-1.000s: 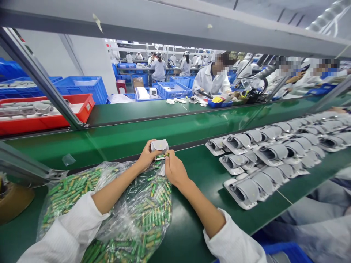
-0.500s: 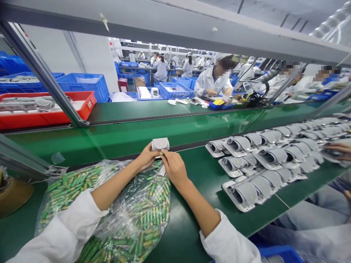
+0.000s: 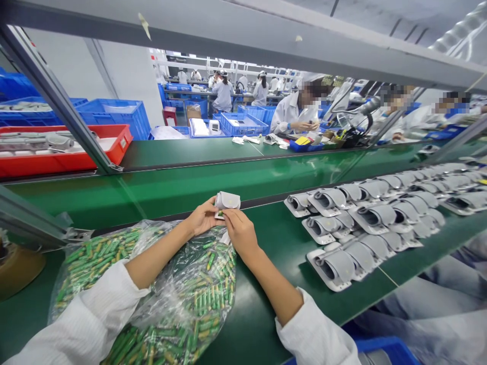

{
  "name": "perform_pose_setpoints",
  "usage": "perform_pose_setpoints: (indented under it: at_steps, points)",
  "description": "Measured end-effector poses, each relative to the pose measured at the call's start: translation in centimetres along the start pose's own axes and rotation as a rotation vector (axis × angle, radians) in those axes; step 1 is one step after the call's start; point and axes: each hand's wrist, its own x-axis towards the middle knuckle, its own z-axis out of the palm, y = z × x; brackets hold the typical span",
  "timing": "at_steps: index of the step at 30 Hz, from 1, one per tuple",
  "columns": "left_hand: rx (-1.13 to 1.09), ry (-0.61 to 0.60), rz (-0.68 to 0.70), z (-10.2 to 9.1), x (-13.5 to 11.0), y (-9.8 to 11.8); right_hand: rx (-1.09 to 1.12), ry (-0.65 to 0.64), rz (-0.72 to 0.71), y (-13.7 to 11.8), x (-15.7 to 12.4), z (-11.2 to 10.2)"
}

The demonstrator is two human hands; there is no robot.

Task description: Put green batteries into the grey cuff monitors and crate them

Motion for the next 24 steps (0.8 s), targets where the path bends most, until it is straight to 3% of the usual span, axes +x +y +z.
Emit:
perform_pose_setpoints:
  at_steps: [12,16,24]
  points:
    - [0.05,-0.033,-0.012,-0.12,0.07,0.07,-0.115,-0.096,0.093,0.78,-0.29,-0.27]
    - [0.072,0.0,0.01,0.12,0.06,-0.06,-0.059,-0.065,0.115,0.46,-0.03,-0.55]
    - [0.097,0.091,0.035,0.08,0.55,-0.2,0.247,0.08,0.454,0.25,0.16,-0.77]
